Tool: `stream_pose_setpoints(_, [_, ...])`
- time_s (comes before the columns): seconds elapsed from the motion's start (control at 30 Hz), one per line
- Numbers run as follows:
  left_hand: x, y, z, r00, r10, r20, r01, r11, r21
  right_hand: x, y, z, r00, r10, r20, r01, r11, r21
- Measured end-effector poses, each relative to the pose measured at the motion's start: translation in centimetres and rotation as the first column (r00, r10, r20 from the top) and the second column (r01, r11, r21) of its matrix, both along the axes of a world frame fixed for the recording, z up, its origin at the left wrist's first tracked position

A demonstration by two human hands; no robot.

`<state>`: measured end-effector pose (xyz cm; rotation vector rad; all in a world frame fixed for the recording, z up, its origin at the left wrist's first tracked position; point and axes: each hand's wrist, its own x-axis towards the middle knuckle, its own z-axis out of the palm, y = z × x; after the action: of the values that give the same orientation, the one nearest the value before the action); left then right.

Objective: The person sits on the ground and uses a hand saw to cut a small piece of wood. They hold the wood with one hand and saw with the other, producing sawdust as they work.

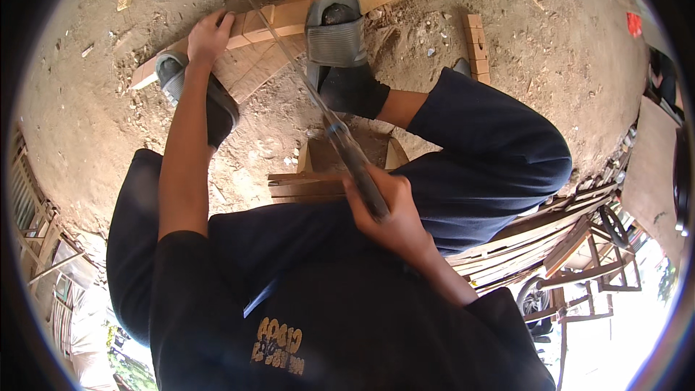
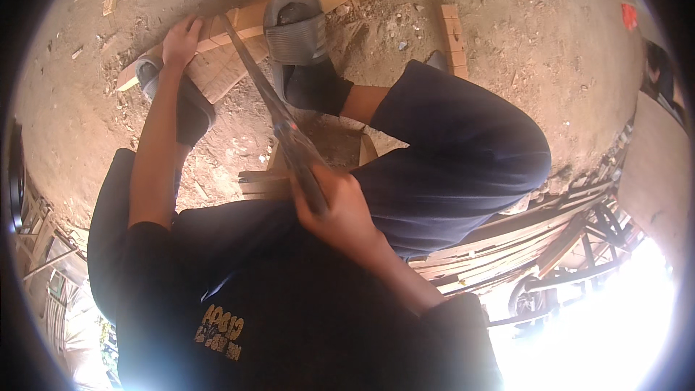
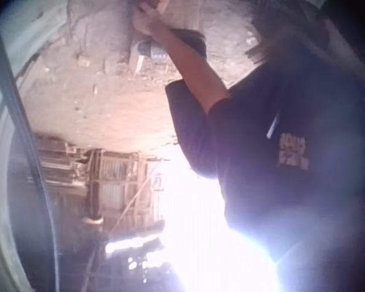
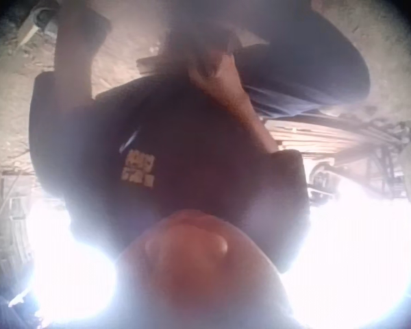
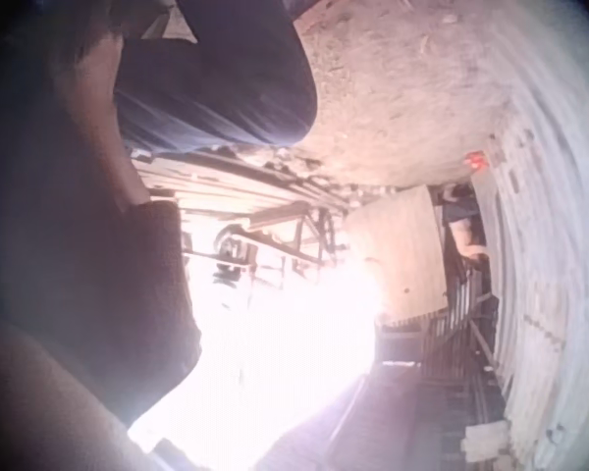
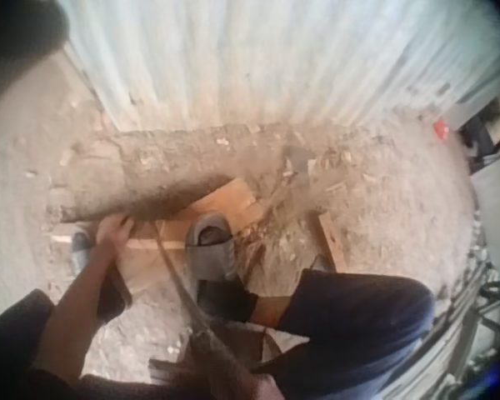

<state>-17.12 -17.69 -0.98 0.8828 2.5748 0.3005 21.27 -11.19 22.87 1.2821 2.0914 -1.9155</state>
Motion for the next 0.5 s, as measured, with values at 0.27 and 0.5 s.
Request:
stream_pose_setpoints(0.27, [-0.3,-0.8,-0.3,0.999,-0.032,-0.037,0.034,0.998,0.043,-1.4,-1.1,-1.2,0.995,-0.043,-0.090,0.051,0.994,0.096])
stream_pose_setpoints(0.5, [-0.1,-0.7,-0.6,1.000,-0.022,0.010,0.022,1.000,0.000,-2.8,1.4,-2.3,0.999,0.010,-0.033,-0.009,0.999,0.038])
